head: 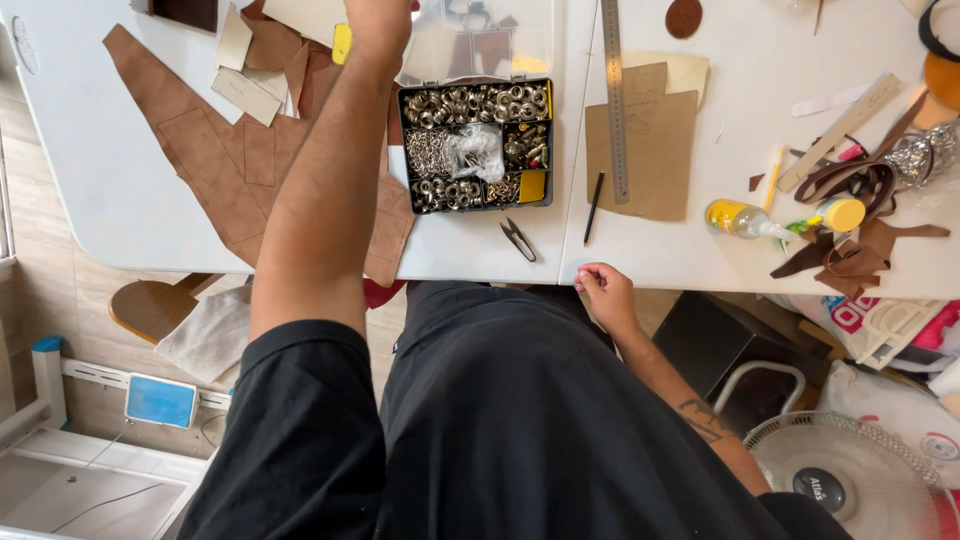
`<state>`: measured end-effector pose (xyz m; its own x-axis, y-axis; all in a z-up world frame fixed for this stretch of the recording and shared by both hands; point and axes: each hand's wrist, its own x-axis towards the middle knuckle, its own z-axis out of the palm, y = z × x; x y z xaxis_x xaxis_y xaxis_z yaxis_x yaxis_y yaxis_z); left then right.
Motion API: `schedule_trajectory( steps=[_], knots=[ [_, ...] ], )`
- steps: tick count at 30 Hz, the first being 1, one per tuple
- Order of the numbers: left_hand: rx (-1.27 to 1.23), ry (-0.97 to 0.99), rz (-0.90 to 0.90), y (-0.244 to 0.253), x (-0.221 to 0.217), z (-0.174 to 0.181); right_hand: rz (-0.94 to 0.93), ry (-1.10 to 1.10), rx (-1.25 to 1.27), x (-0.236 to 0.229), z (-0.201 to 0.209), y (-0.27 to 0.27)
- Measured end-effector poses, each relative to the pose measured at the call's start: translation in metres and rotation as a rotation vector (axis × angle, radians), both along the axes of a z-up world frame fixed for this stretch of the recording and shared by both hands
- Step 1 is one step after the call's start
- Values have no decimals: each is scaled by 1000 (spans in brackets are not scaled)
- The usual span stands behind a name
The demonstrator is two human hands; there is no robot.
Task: Assembling a leather backpack by attaching straps and hardware using a manual hand press and rivets.
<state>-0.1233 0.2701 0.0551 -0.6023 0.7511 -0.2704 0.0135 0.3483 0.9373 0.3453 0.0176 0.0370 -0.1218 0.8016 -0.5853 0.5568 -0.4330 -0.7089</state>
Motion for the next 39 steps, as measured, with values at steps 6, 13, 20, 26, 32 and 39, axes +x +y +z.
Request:
schedule_trajectory(
  steps=[6, 13, 20, 26, 32, 39],
  knots=[
    [-34, 69, -173, -76, 19, 0, 9, -1, 27, 2, 1, 10],
    [-265, 241, -348, -213, 50, -16, 212, -102, 145, -11, 0, 34],
    [-319, 240, -607, -301, 89, -15, 384, -93, 367, -48, 12, 88],
    [-344, 176, -667, -321, 102, -11, 533, -255, 701, -128, -3, 156],
    [-238, 226, -683, -324, 97, -2, 824, -588, 721, -164, -49, 183],
    [-320, 161, -619, -338, 86, -13, 832, -644, 639, -188, -25, 180]
  ],
)
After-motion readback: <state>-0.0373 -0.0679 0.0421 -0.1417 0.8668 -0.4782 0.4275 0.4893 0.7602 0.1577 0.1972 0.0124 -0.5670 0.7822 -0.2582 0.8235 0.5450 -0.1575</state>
